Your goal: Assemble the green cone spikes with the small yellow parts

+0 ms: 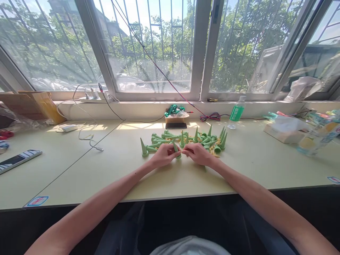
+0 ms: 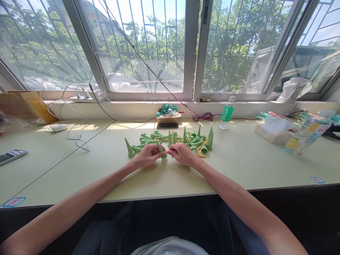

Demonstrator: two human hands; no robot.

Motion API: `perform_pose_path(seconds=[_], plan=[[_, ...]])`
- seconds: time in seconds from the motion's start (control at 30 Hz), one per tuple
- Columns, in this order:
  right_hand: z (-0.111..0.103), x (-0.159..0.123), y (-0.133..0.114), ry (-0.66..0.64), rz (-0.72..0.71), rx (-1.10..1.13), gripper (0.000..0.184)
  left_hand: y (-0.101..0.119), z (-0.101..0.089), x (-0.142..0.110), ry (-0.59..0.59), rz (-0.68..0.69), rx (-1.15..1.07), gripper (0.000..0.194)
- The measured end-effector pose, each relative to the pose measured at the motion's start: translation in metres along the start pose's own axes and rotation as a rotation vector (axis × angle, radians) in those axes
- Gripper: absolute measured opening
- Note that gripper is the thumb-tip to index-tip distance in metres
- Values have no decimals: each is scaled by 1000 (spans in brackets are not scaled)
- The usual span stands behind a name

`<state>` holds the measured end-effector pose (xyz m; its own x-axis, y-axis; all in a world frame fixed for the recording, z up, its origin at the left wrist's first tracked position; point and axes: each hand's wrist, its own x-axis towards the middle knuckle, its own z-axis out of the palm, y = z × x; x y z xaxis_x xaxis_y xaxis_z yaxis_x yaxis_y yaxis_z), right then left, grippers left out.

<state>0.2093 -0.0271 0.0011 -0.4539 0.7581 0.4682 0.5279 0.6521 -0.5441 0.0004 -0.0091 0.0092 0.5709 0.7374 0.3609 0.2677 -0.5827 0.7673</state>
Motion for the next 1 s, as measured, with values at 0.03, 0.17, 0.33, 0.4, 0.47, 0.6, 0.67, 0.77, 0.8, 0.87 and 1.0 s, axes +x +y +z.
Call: perform_pose_path(seconds=[0.03,0.17,0.33,0.4,0.47,0.6,0.67,0.77,0.8,0.87,1.0], plan=[[0,0,0,7,-2,10,22,0,0,0,-2,-8,-16,33],[1,0,-1,45,12,35,11,1,-1,1,-8,-27,-104,36],[0,-1,-2,57,34,49,6,5,-2,1,-11,-61,-144,39],[0,-1,-3,54,34,49,5,5,-3,1,-11,-55,-145,39],[-1,-1,-3,52,36,50,5,5,-2,1,-10,-49,-143,39],[0,0,-1,45,22,59,11,4,-2,1,-13,-45,-130,38],[1,0,0,38,9,54,15,4,-2,1,-24,-48,-122,37],[2,1,1,35,-3,51,17,3,-2,0,-37,-46,-118,36],[2,1,1,36,-4,53,17,3,-2,0,-38,-42,-120,36],[2,1,1,47,-4,53,15,2,-2,0,-36,-36,-119,35],[1,0,0,64,7,53,7,1,-2,0,-34,-45,-105,36]])
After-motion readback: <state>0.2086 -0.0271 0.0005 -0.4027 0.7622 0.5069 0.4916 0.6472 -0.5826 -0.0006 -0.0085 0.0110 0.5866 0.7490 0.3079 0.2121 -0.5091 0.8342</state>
